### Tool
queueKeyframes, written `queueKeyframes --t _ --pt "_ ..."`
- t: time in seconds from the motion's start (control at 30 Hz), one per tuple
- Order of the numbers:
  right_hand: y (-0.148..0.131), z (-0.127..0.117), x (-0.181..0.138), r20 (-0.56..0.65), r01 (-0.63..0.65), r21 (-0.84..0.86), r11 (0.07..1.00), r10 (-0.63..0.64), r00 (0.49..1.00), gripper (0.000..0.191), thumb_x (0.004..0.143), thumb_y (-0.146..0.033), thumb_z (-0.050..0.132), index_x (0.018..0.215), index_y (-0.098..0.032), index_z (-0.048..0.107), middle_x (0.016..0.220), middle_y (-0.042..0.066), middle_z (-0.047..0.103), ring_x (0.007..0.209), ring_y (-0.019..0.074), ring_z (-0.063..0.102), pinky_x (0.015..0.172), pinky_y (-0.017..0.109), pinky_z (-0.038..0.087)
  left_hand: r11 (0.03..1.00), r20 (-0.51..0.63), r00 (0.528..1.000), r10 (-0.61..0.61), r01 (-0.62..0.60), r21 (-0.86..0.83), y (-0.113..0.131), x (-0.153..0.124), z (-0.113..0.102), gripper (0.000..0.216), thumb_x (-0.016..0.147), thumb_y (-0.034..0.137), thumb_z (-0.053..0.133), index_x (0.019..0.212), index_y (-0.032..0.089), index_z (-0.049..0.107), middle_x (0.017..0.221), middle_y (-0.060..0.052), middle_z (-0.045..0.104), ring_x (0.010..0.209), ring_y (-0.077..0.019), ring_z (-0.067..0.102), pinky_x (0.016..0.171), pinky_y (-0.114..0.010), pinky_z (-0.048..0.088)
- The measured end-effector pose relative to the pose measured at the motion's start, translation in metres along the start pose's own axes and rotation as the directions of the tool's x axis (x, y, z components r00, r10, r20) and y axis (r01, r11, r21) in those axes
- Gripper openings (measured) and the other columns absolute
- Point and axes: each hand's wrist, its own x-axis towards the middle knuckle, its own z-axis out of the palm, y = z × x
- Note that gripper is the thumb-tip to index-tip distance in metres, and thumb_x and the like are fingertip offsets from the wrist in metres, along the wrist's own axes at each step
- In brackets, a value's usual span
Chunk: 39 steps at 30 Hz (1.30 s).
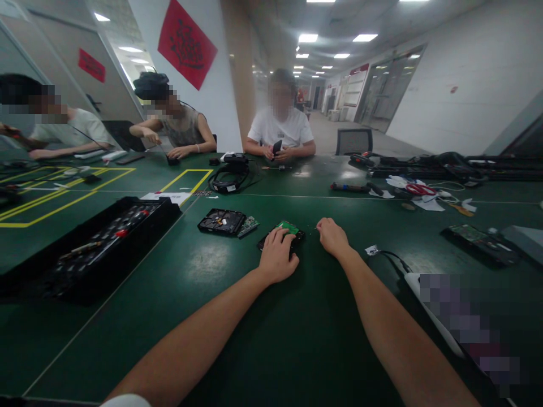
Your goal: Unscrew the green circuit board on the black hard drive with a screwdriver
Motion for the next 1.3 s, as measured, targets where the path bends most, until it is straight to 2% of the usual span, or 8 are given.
queueKeyframes --t 0.1,0.3,0.5,0.67,0.9,1.07,1.3 --pt "-0.003 0.002 0.000 0.006 -0.004 -0.013 1.000 0.004 1.000 0.023 0.100 -0.017 0.047 0.118 -0.015 0.062 0.123 0.018 0.061 0.089 0.0241 0.066 0.074 0.035 0.052 1.000 -0.014 1.000 0.001 -0.001 0.005 0.000 -0.001 0.001 0.050 0.084 0.028 0.063 0.133 0.018 0.060 0.141 -0.014 0.054 0.141 -0.0349 0.040 0.122 -0.055 0.033" --pt "-0.005 0.004 0.000 0.001 0.003 -0.018 1.000 -0.003 1.000 0.026 0.102 -0.019 0.044 0.119 -0.012 0.062 0.123 0.021 0.061 0.094 0.0278 0.066 0.078 0.038 0.052 0.999 -0.044 0.999 0.007 -0.008 -0.032 -0.001 0.000 0.003 0.042 0.088 0.034 0.063 0.128 0.020 0.063 0.136 -0.012 0.058 0.137 -0.0331 0.045 0.120 -0.055 0.036" --pt "0.004 0.004 0.003 -0.009 0.004 0.040 0.999 -0.003 1.000 0.024 0.104 -0.032 0.050 0.116 -0.018 0.065 0.118 0.013 0.067 0.098 0.0237 0.065 0.084 0.034 0.050 0.998 -0.062 0.998 0.002 -0.006 -0.069 0.001 0.000 0.000 0.039 0.091 0.039 0.064 0.126 0.021 0.065 0.133 -0.011 0.060 0.134 -0.0319 0.047 0.118 -0.053 0.038" --pt "0.020 0.006 0.010 -0.043 -0.010 0.086 0.996 0.013 0.999 0.032 0.107 -0.032 0.043 0.124 -0.019 0.066 0.119 0.011 0.069 0.105 0.0210 0.065 0.090 0.032 0.047 0.997 -0.068 0.998 0.000 -0.005 -0.071 0.001 -0.001 0.001 0.037 0.093 0.039 0.062 0.125 0.021 0.066 0.132 -0.011 0.060 0.133 -0.0316 0.048 0.117 -0.053 0.039" --pt "0.023 0.009 0.010 -0.039 0.048 0.083 0.995 -0.045 0.998 0.033 0.099 -0.043 0.062 0.121 -0.023 0.075 0.117 0.008 0.071 0.102 0.0208 0.066 0.092 0.031 0.047 0.997 -0.075 0.997 0.009 -0.014 -0.070 -0.001 0.000 0.003 0.036 0.093 0.038 0.062 0.124 0.021 0.066 0.129 -0.010 0.061 0.131 -0.0307 0.050 0.116 -0.052 0.039" --pt "0.017 0.008 0.007 -0.072 0.068 0.069 0.995 -0.063 0.995 0.029 0.102 -0.037 0.056 0.115 -0.023 0.078 0.121 0.008 0.071 0.109 0.0228 0.065 0.096 0.034 0.046 0.998 -0.078 0.997 0.010 -0.015 -0.067 0.001 0.000 0.002 0.035 0.093 0.038 0.063 0.123 0.021 0.066 0.127 -0.011 0.062 0.129 -0.0310 0.051 0.116 -0.052 0.039" --pt "0.011 0.005 0.005 -0.068 0.042 0.052 0.998 -0.039 0.997 0.026 0.103 -0.034 0.054 0.109 -0.024 0.077 0.116 0.008 0.072 0.105 0.0226 0.066 0.092 0.033 0.047 0.997 -0.097 0.995 0.026 -0.033 -0.068 0.000 0.001 0.004 0.033 0.093 0.038 0.063 0.120 0.021 0.067 0.124 -0.011 0.063 0.127 -0.0305 0.052 0.116 -0.049 0.041"
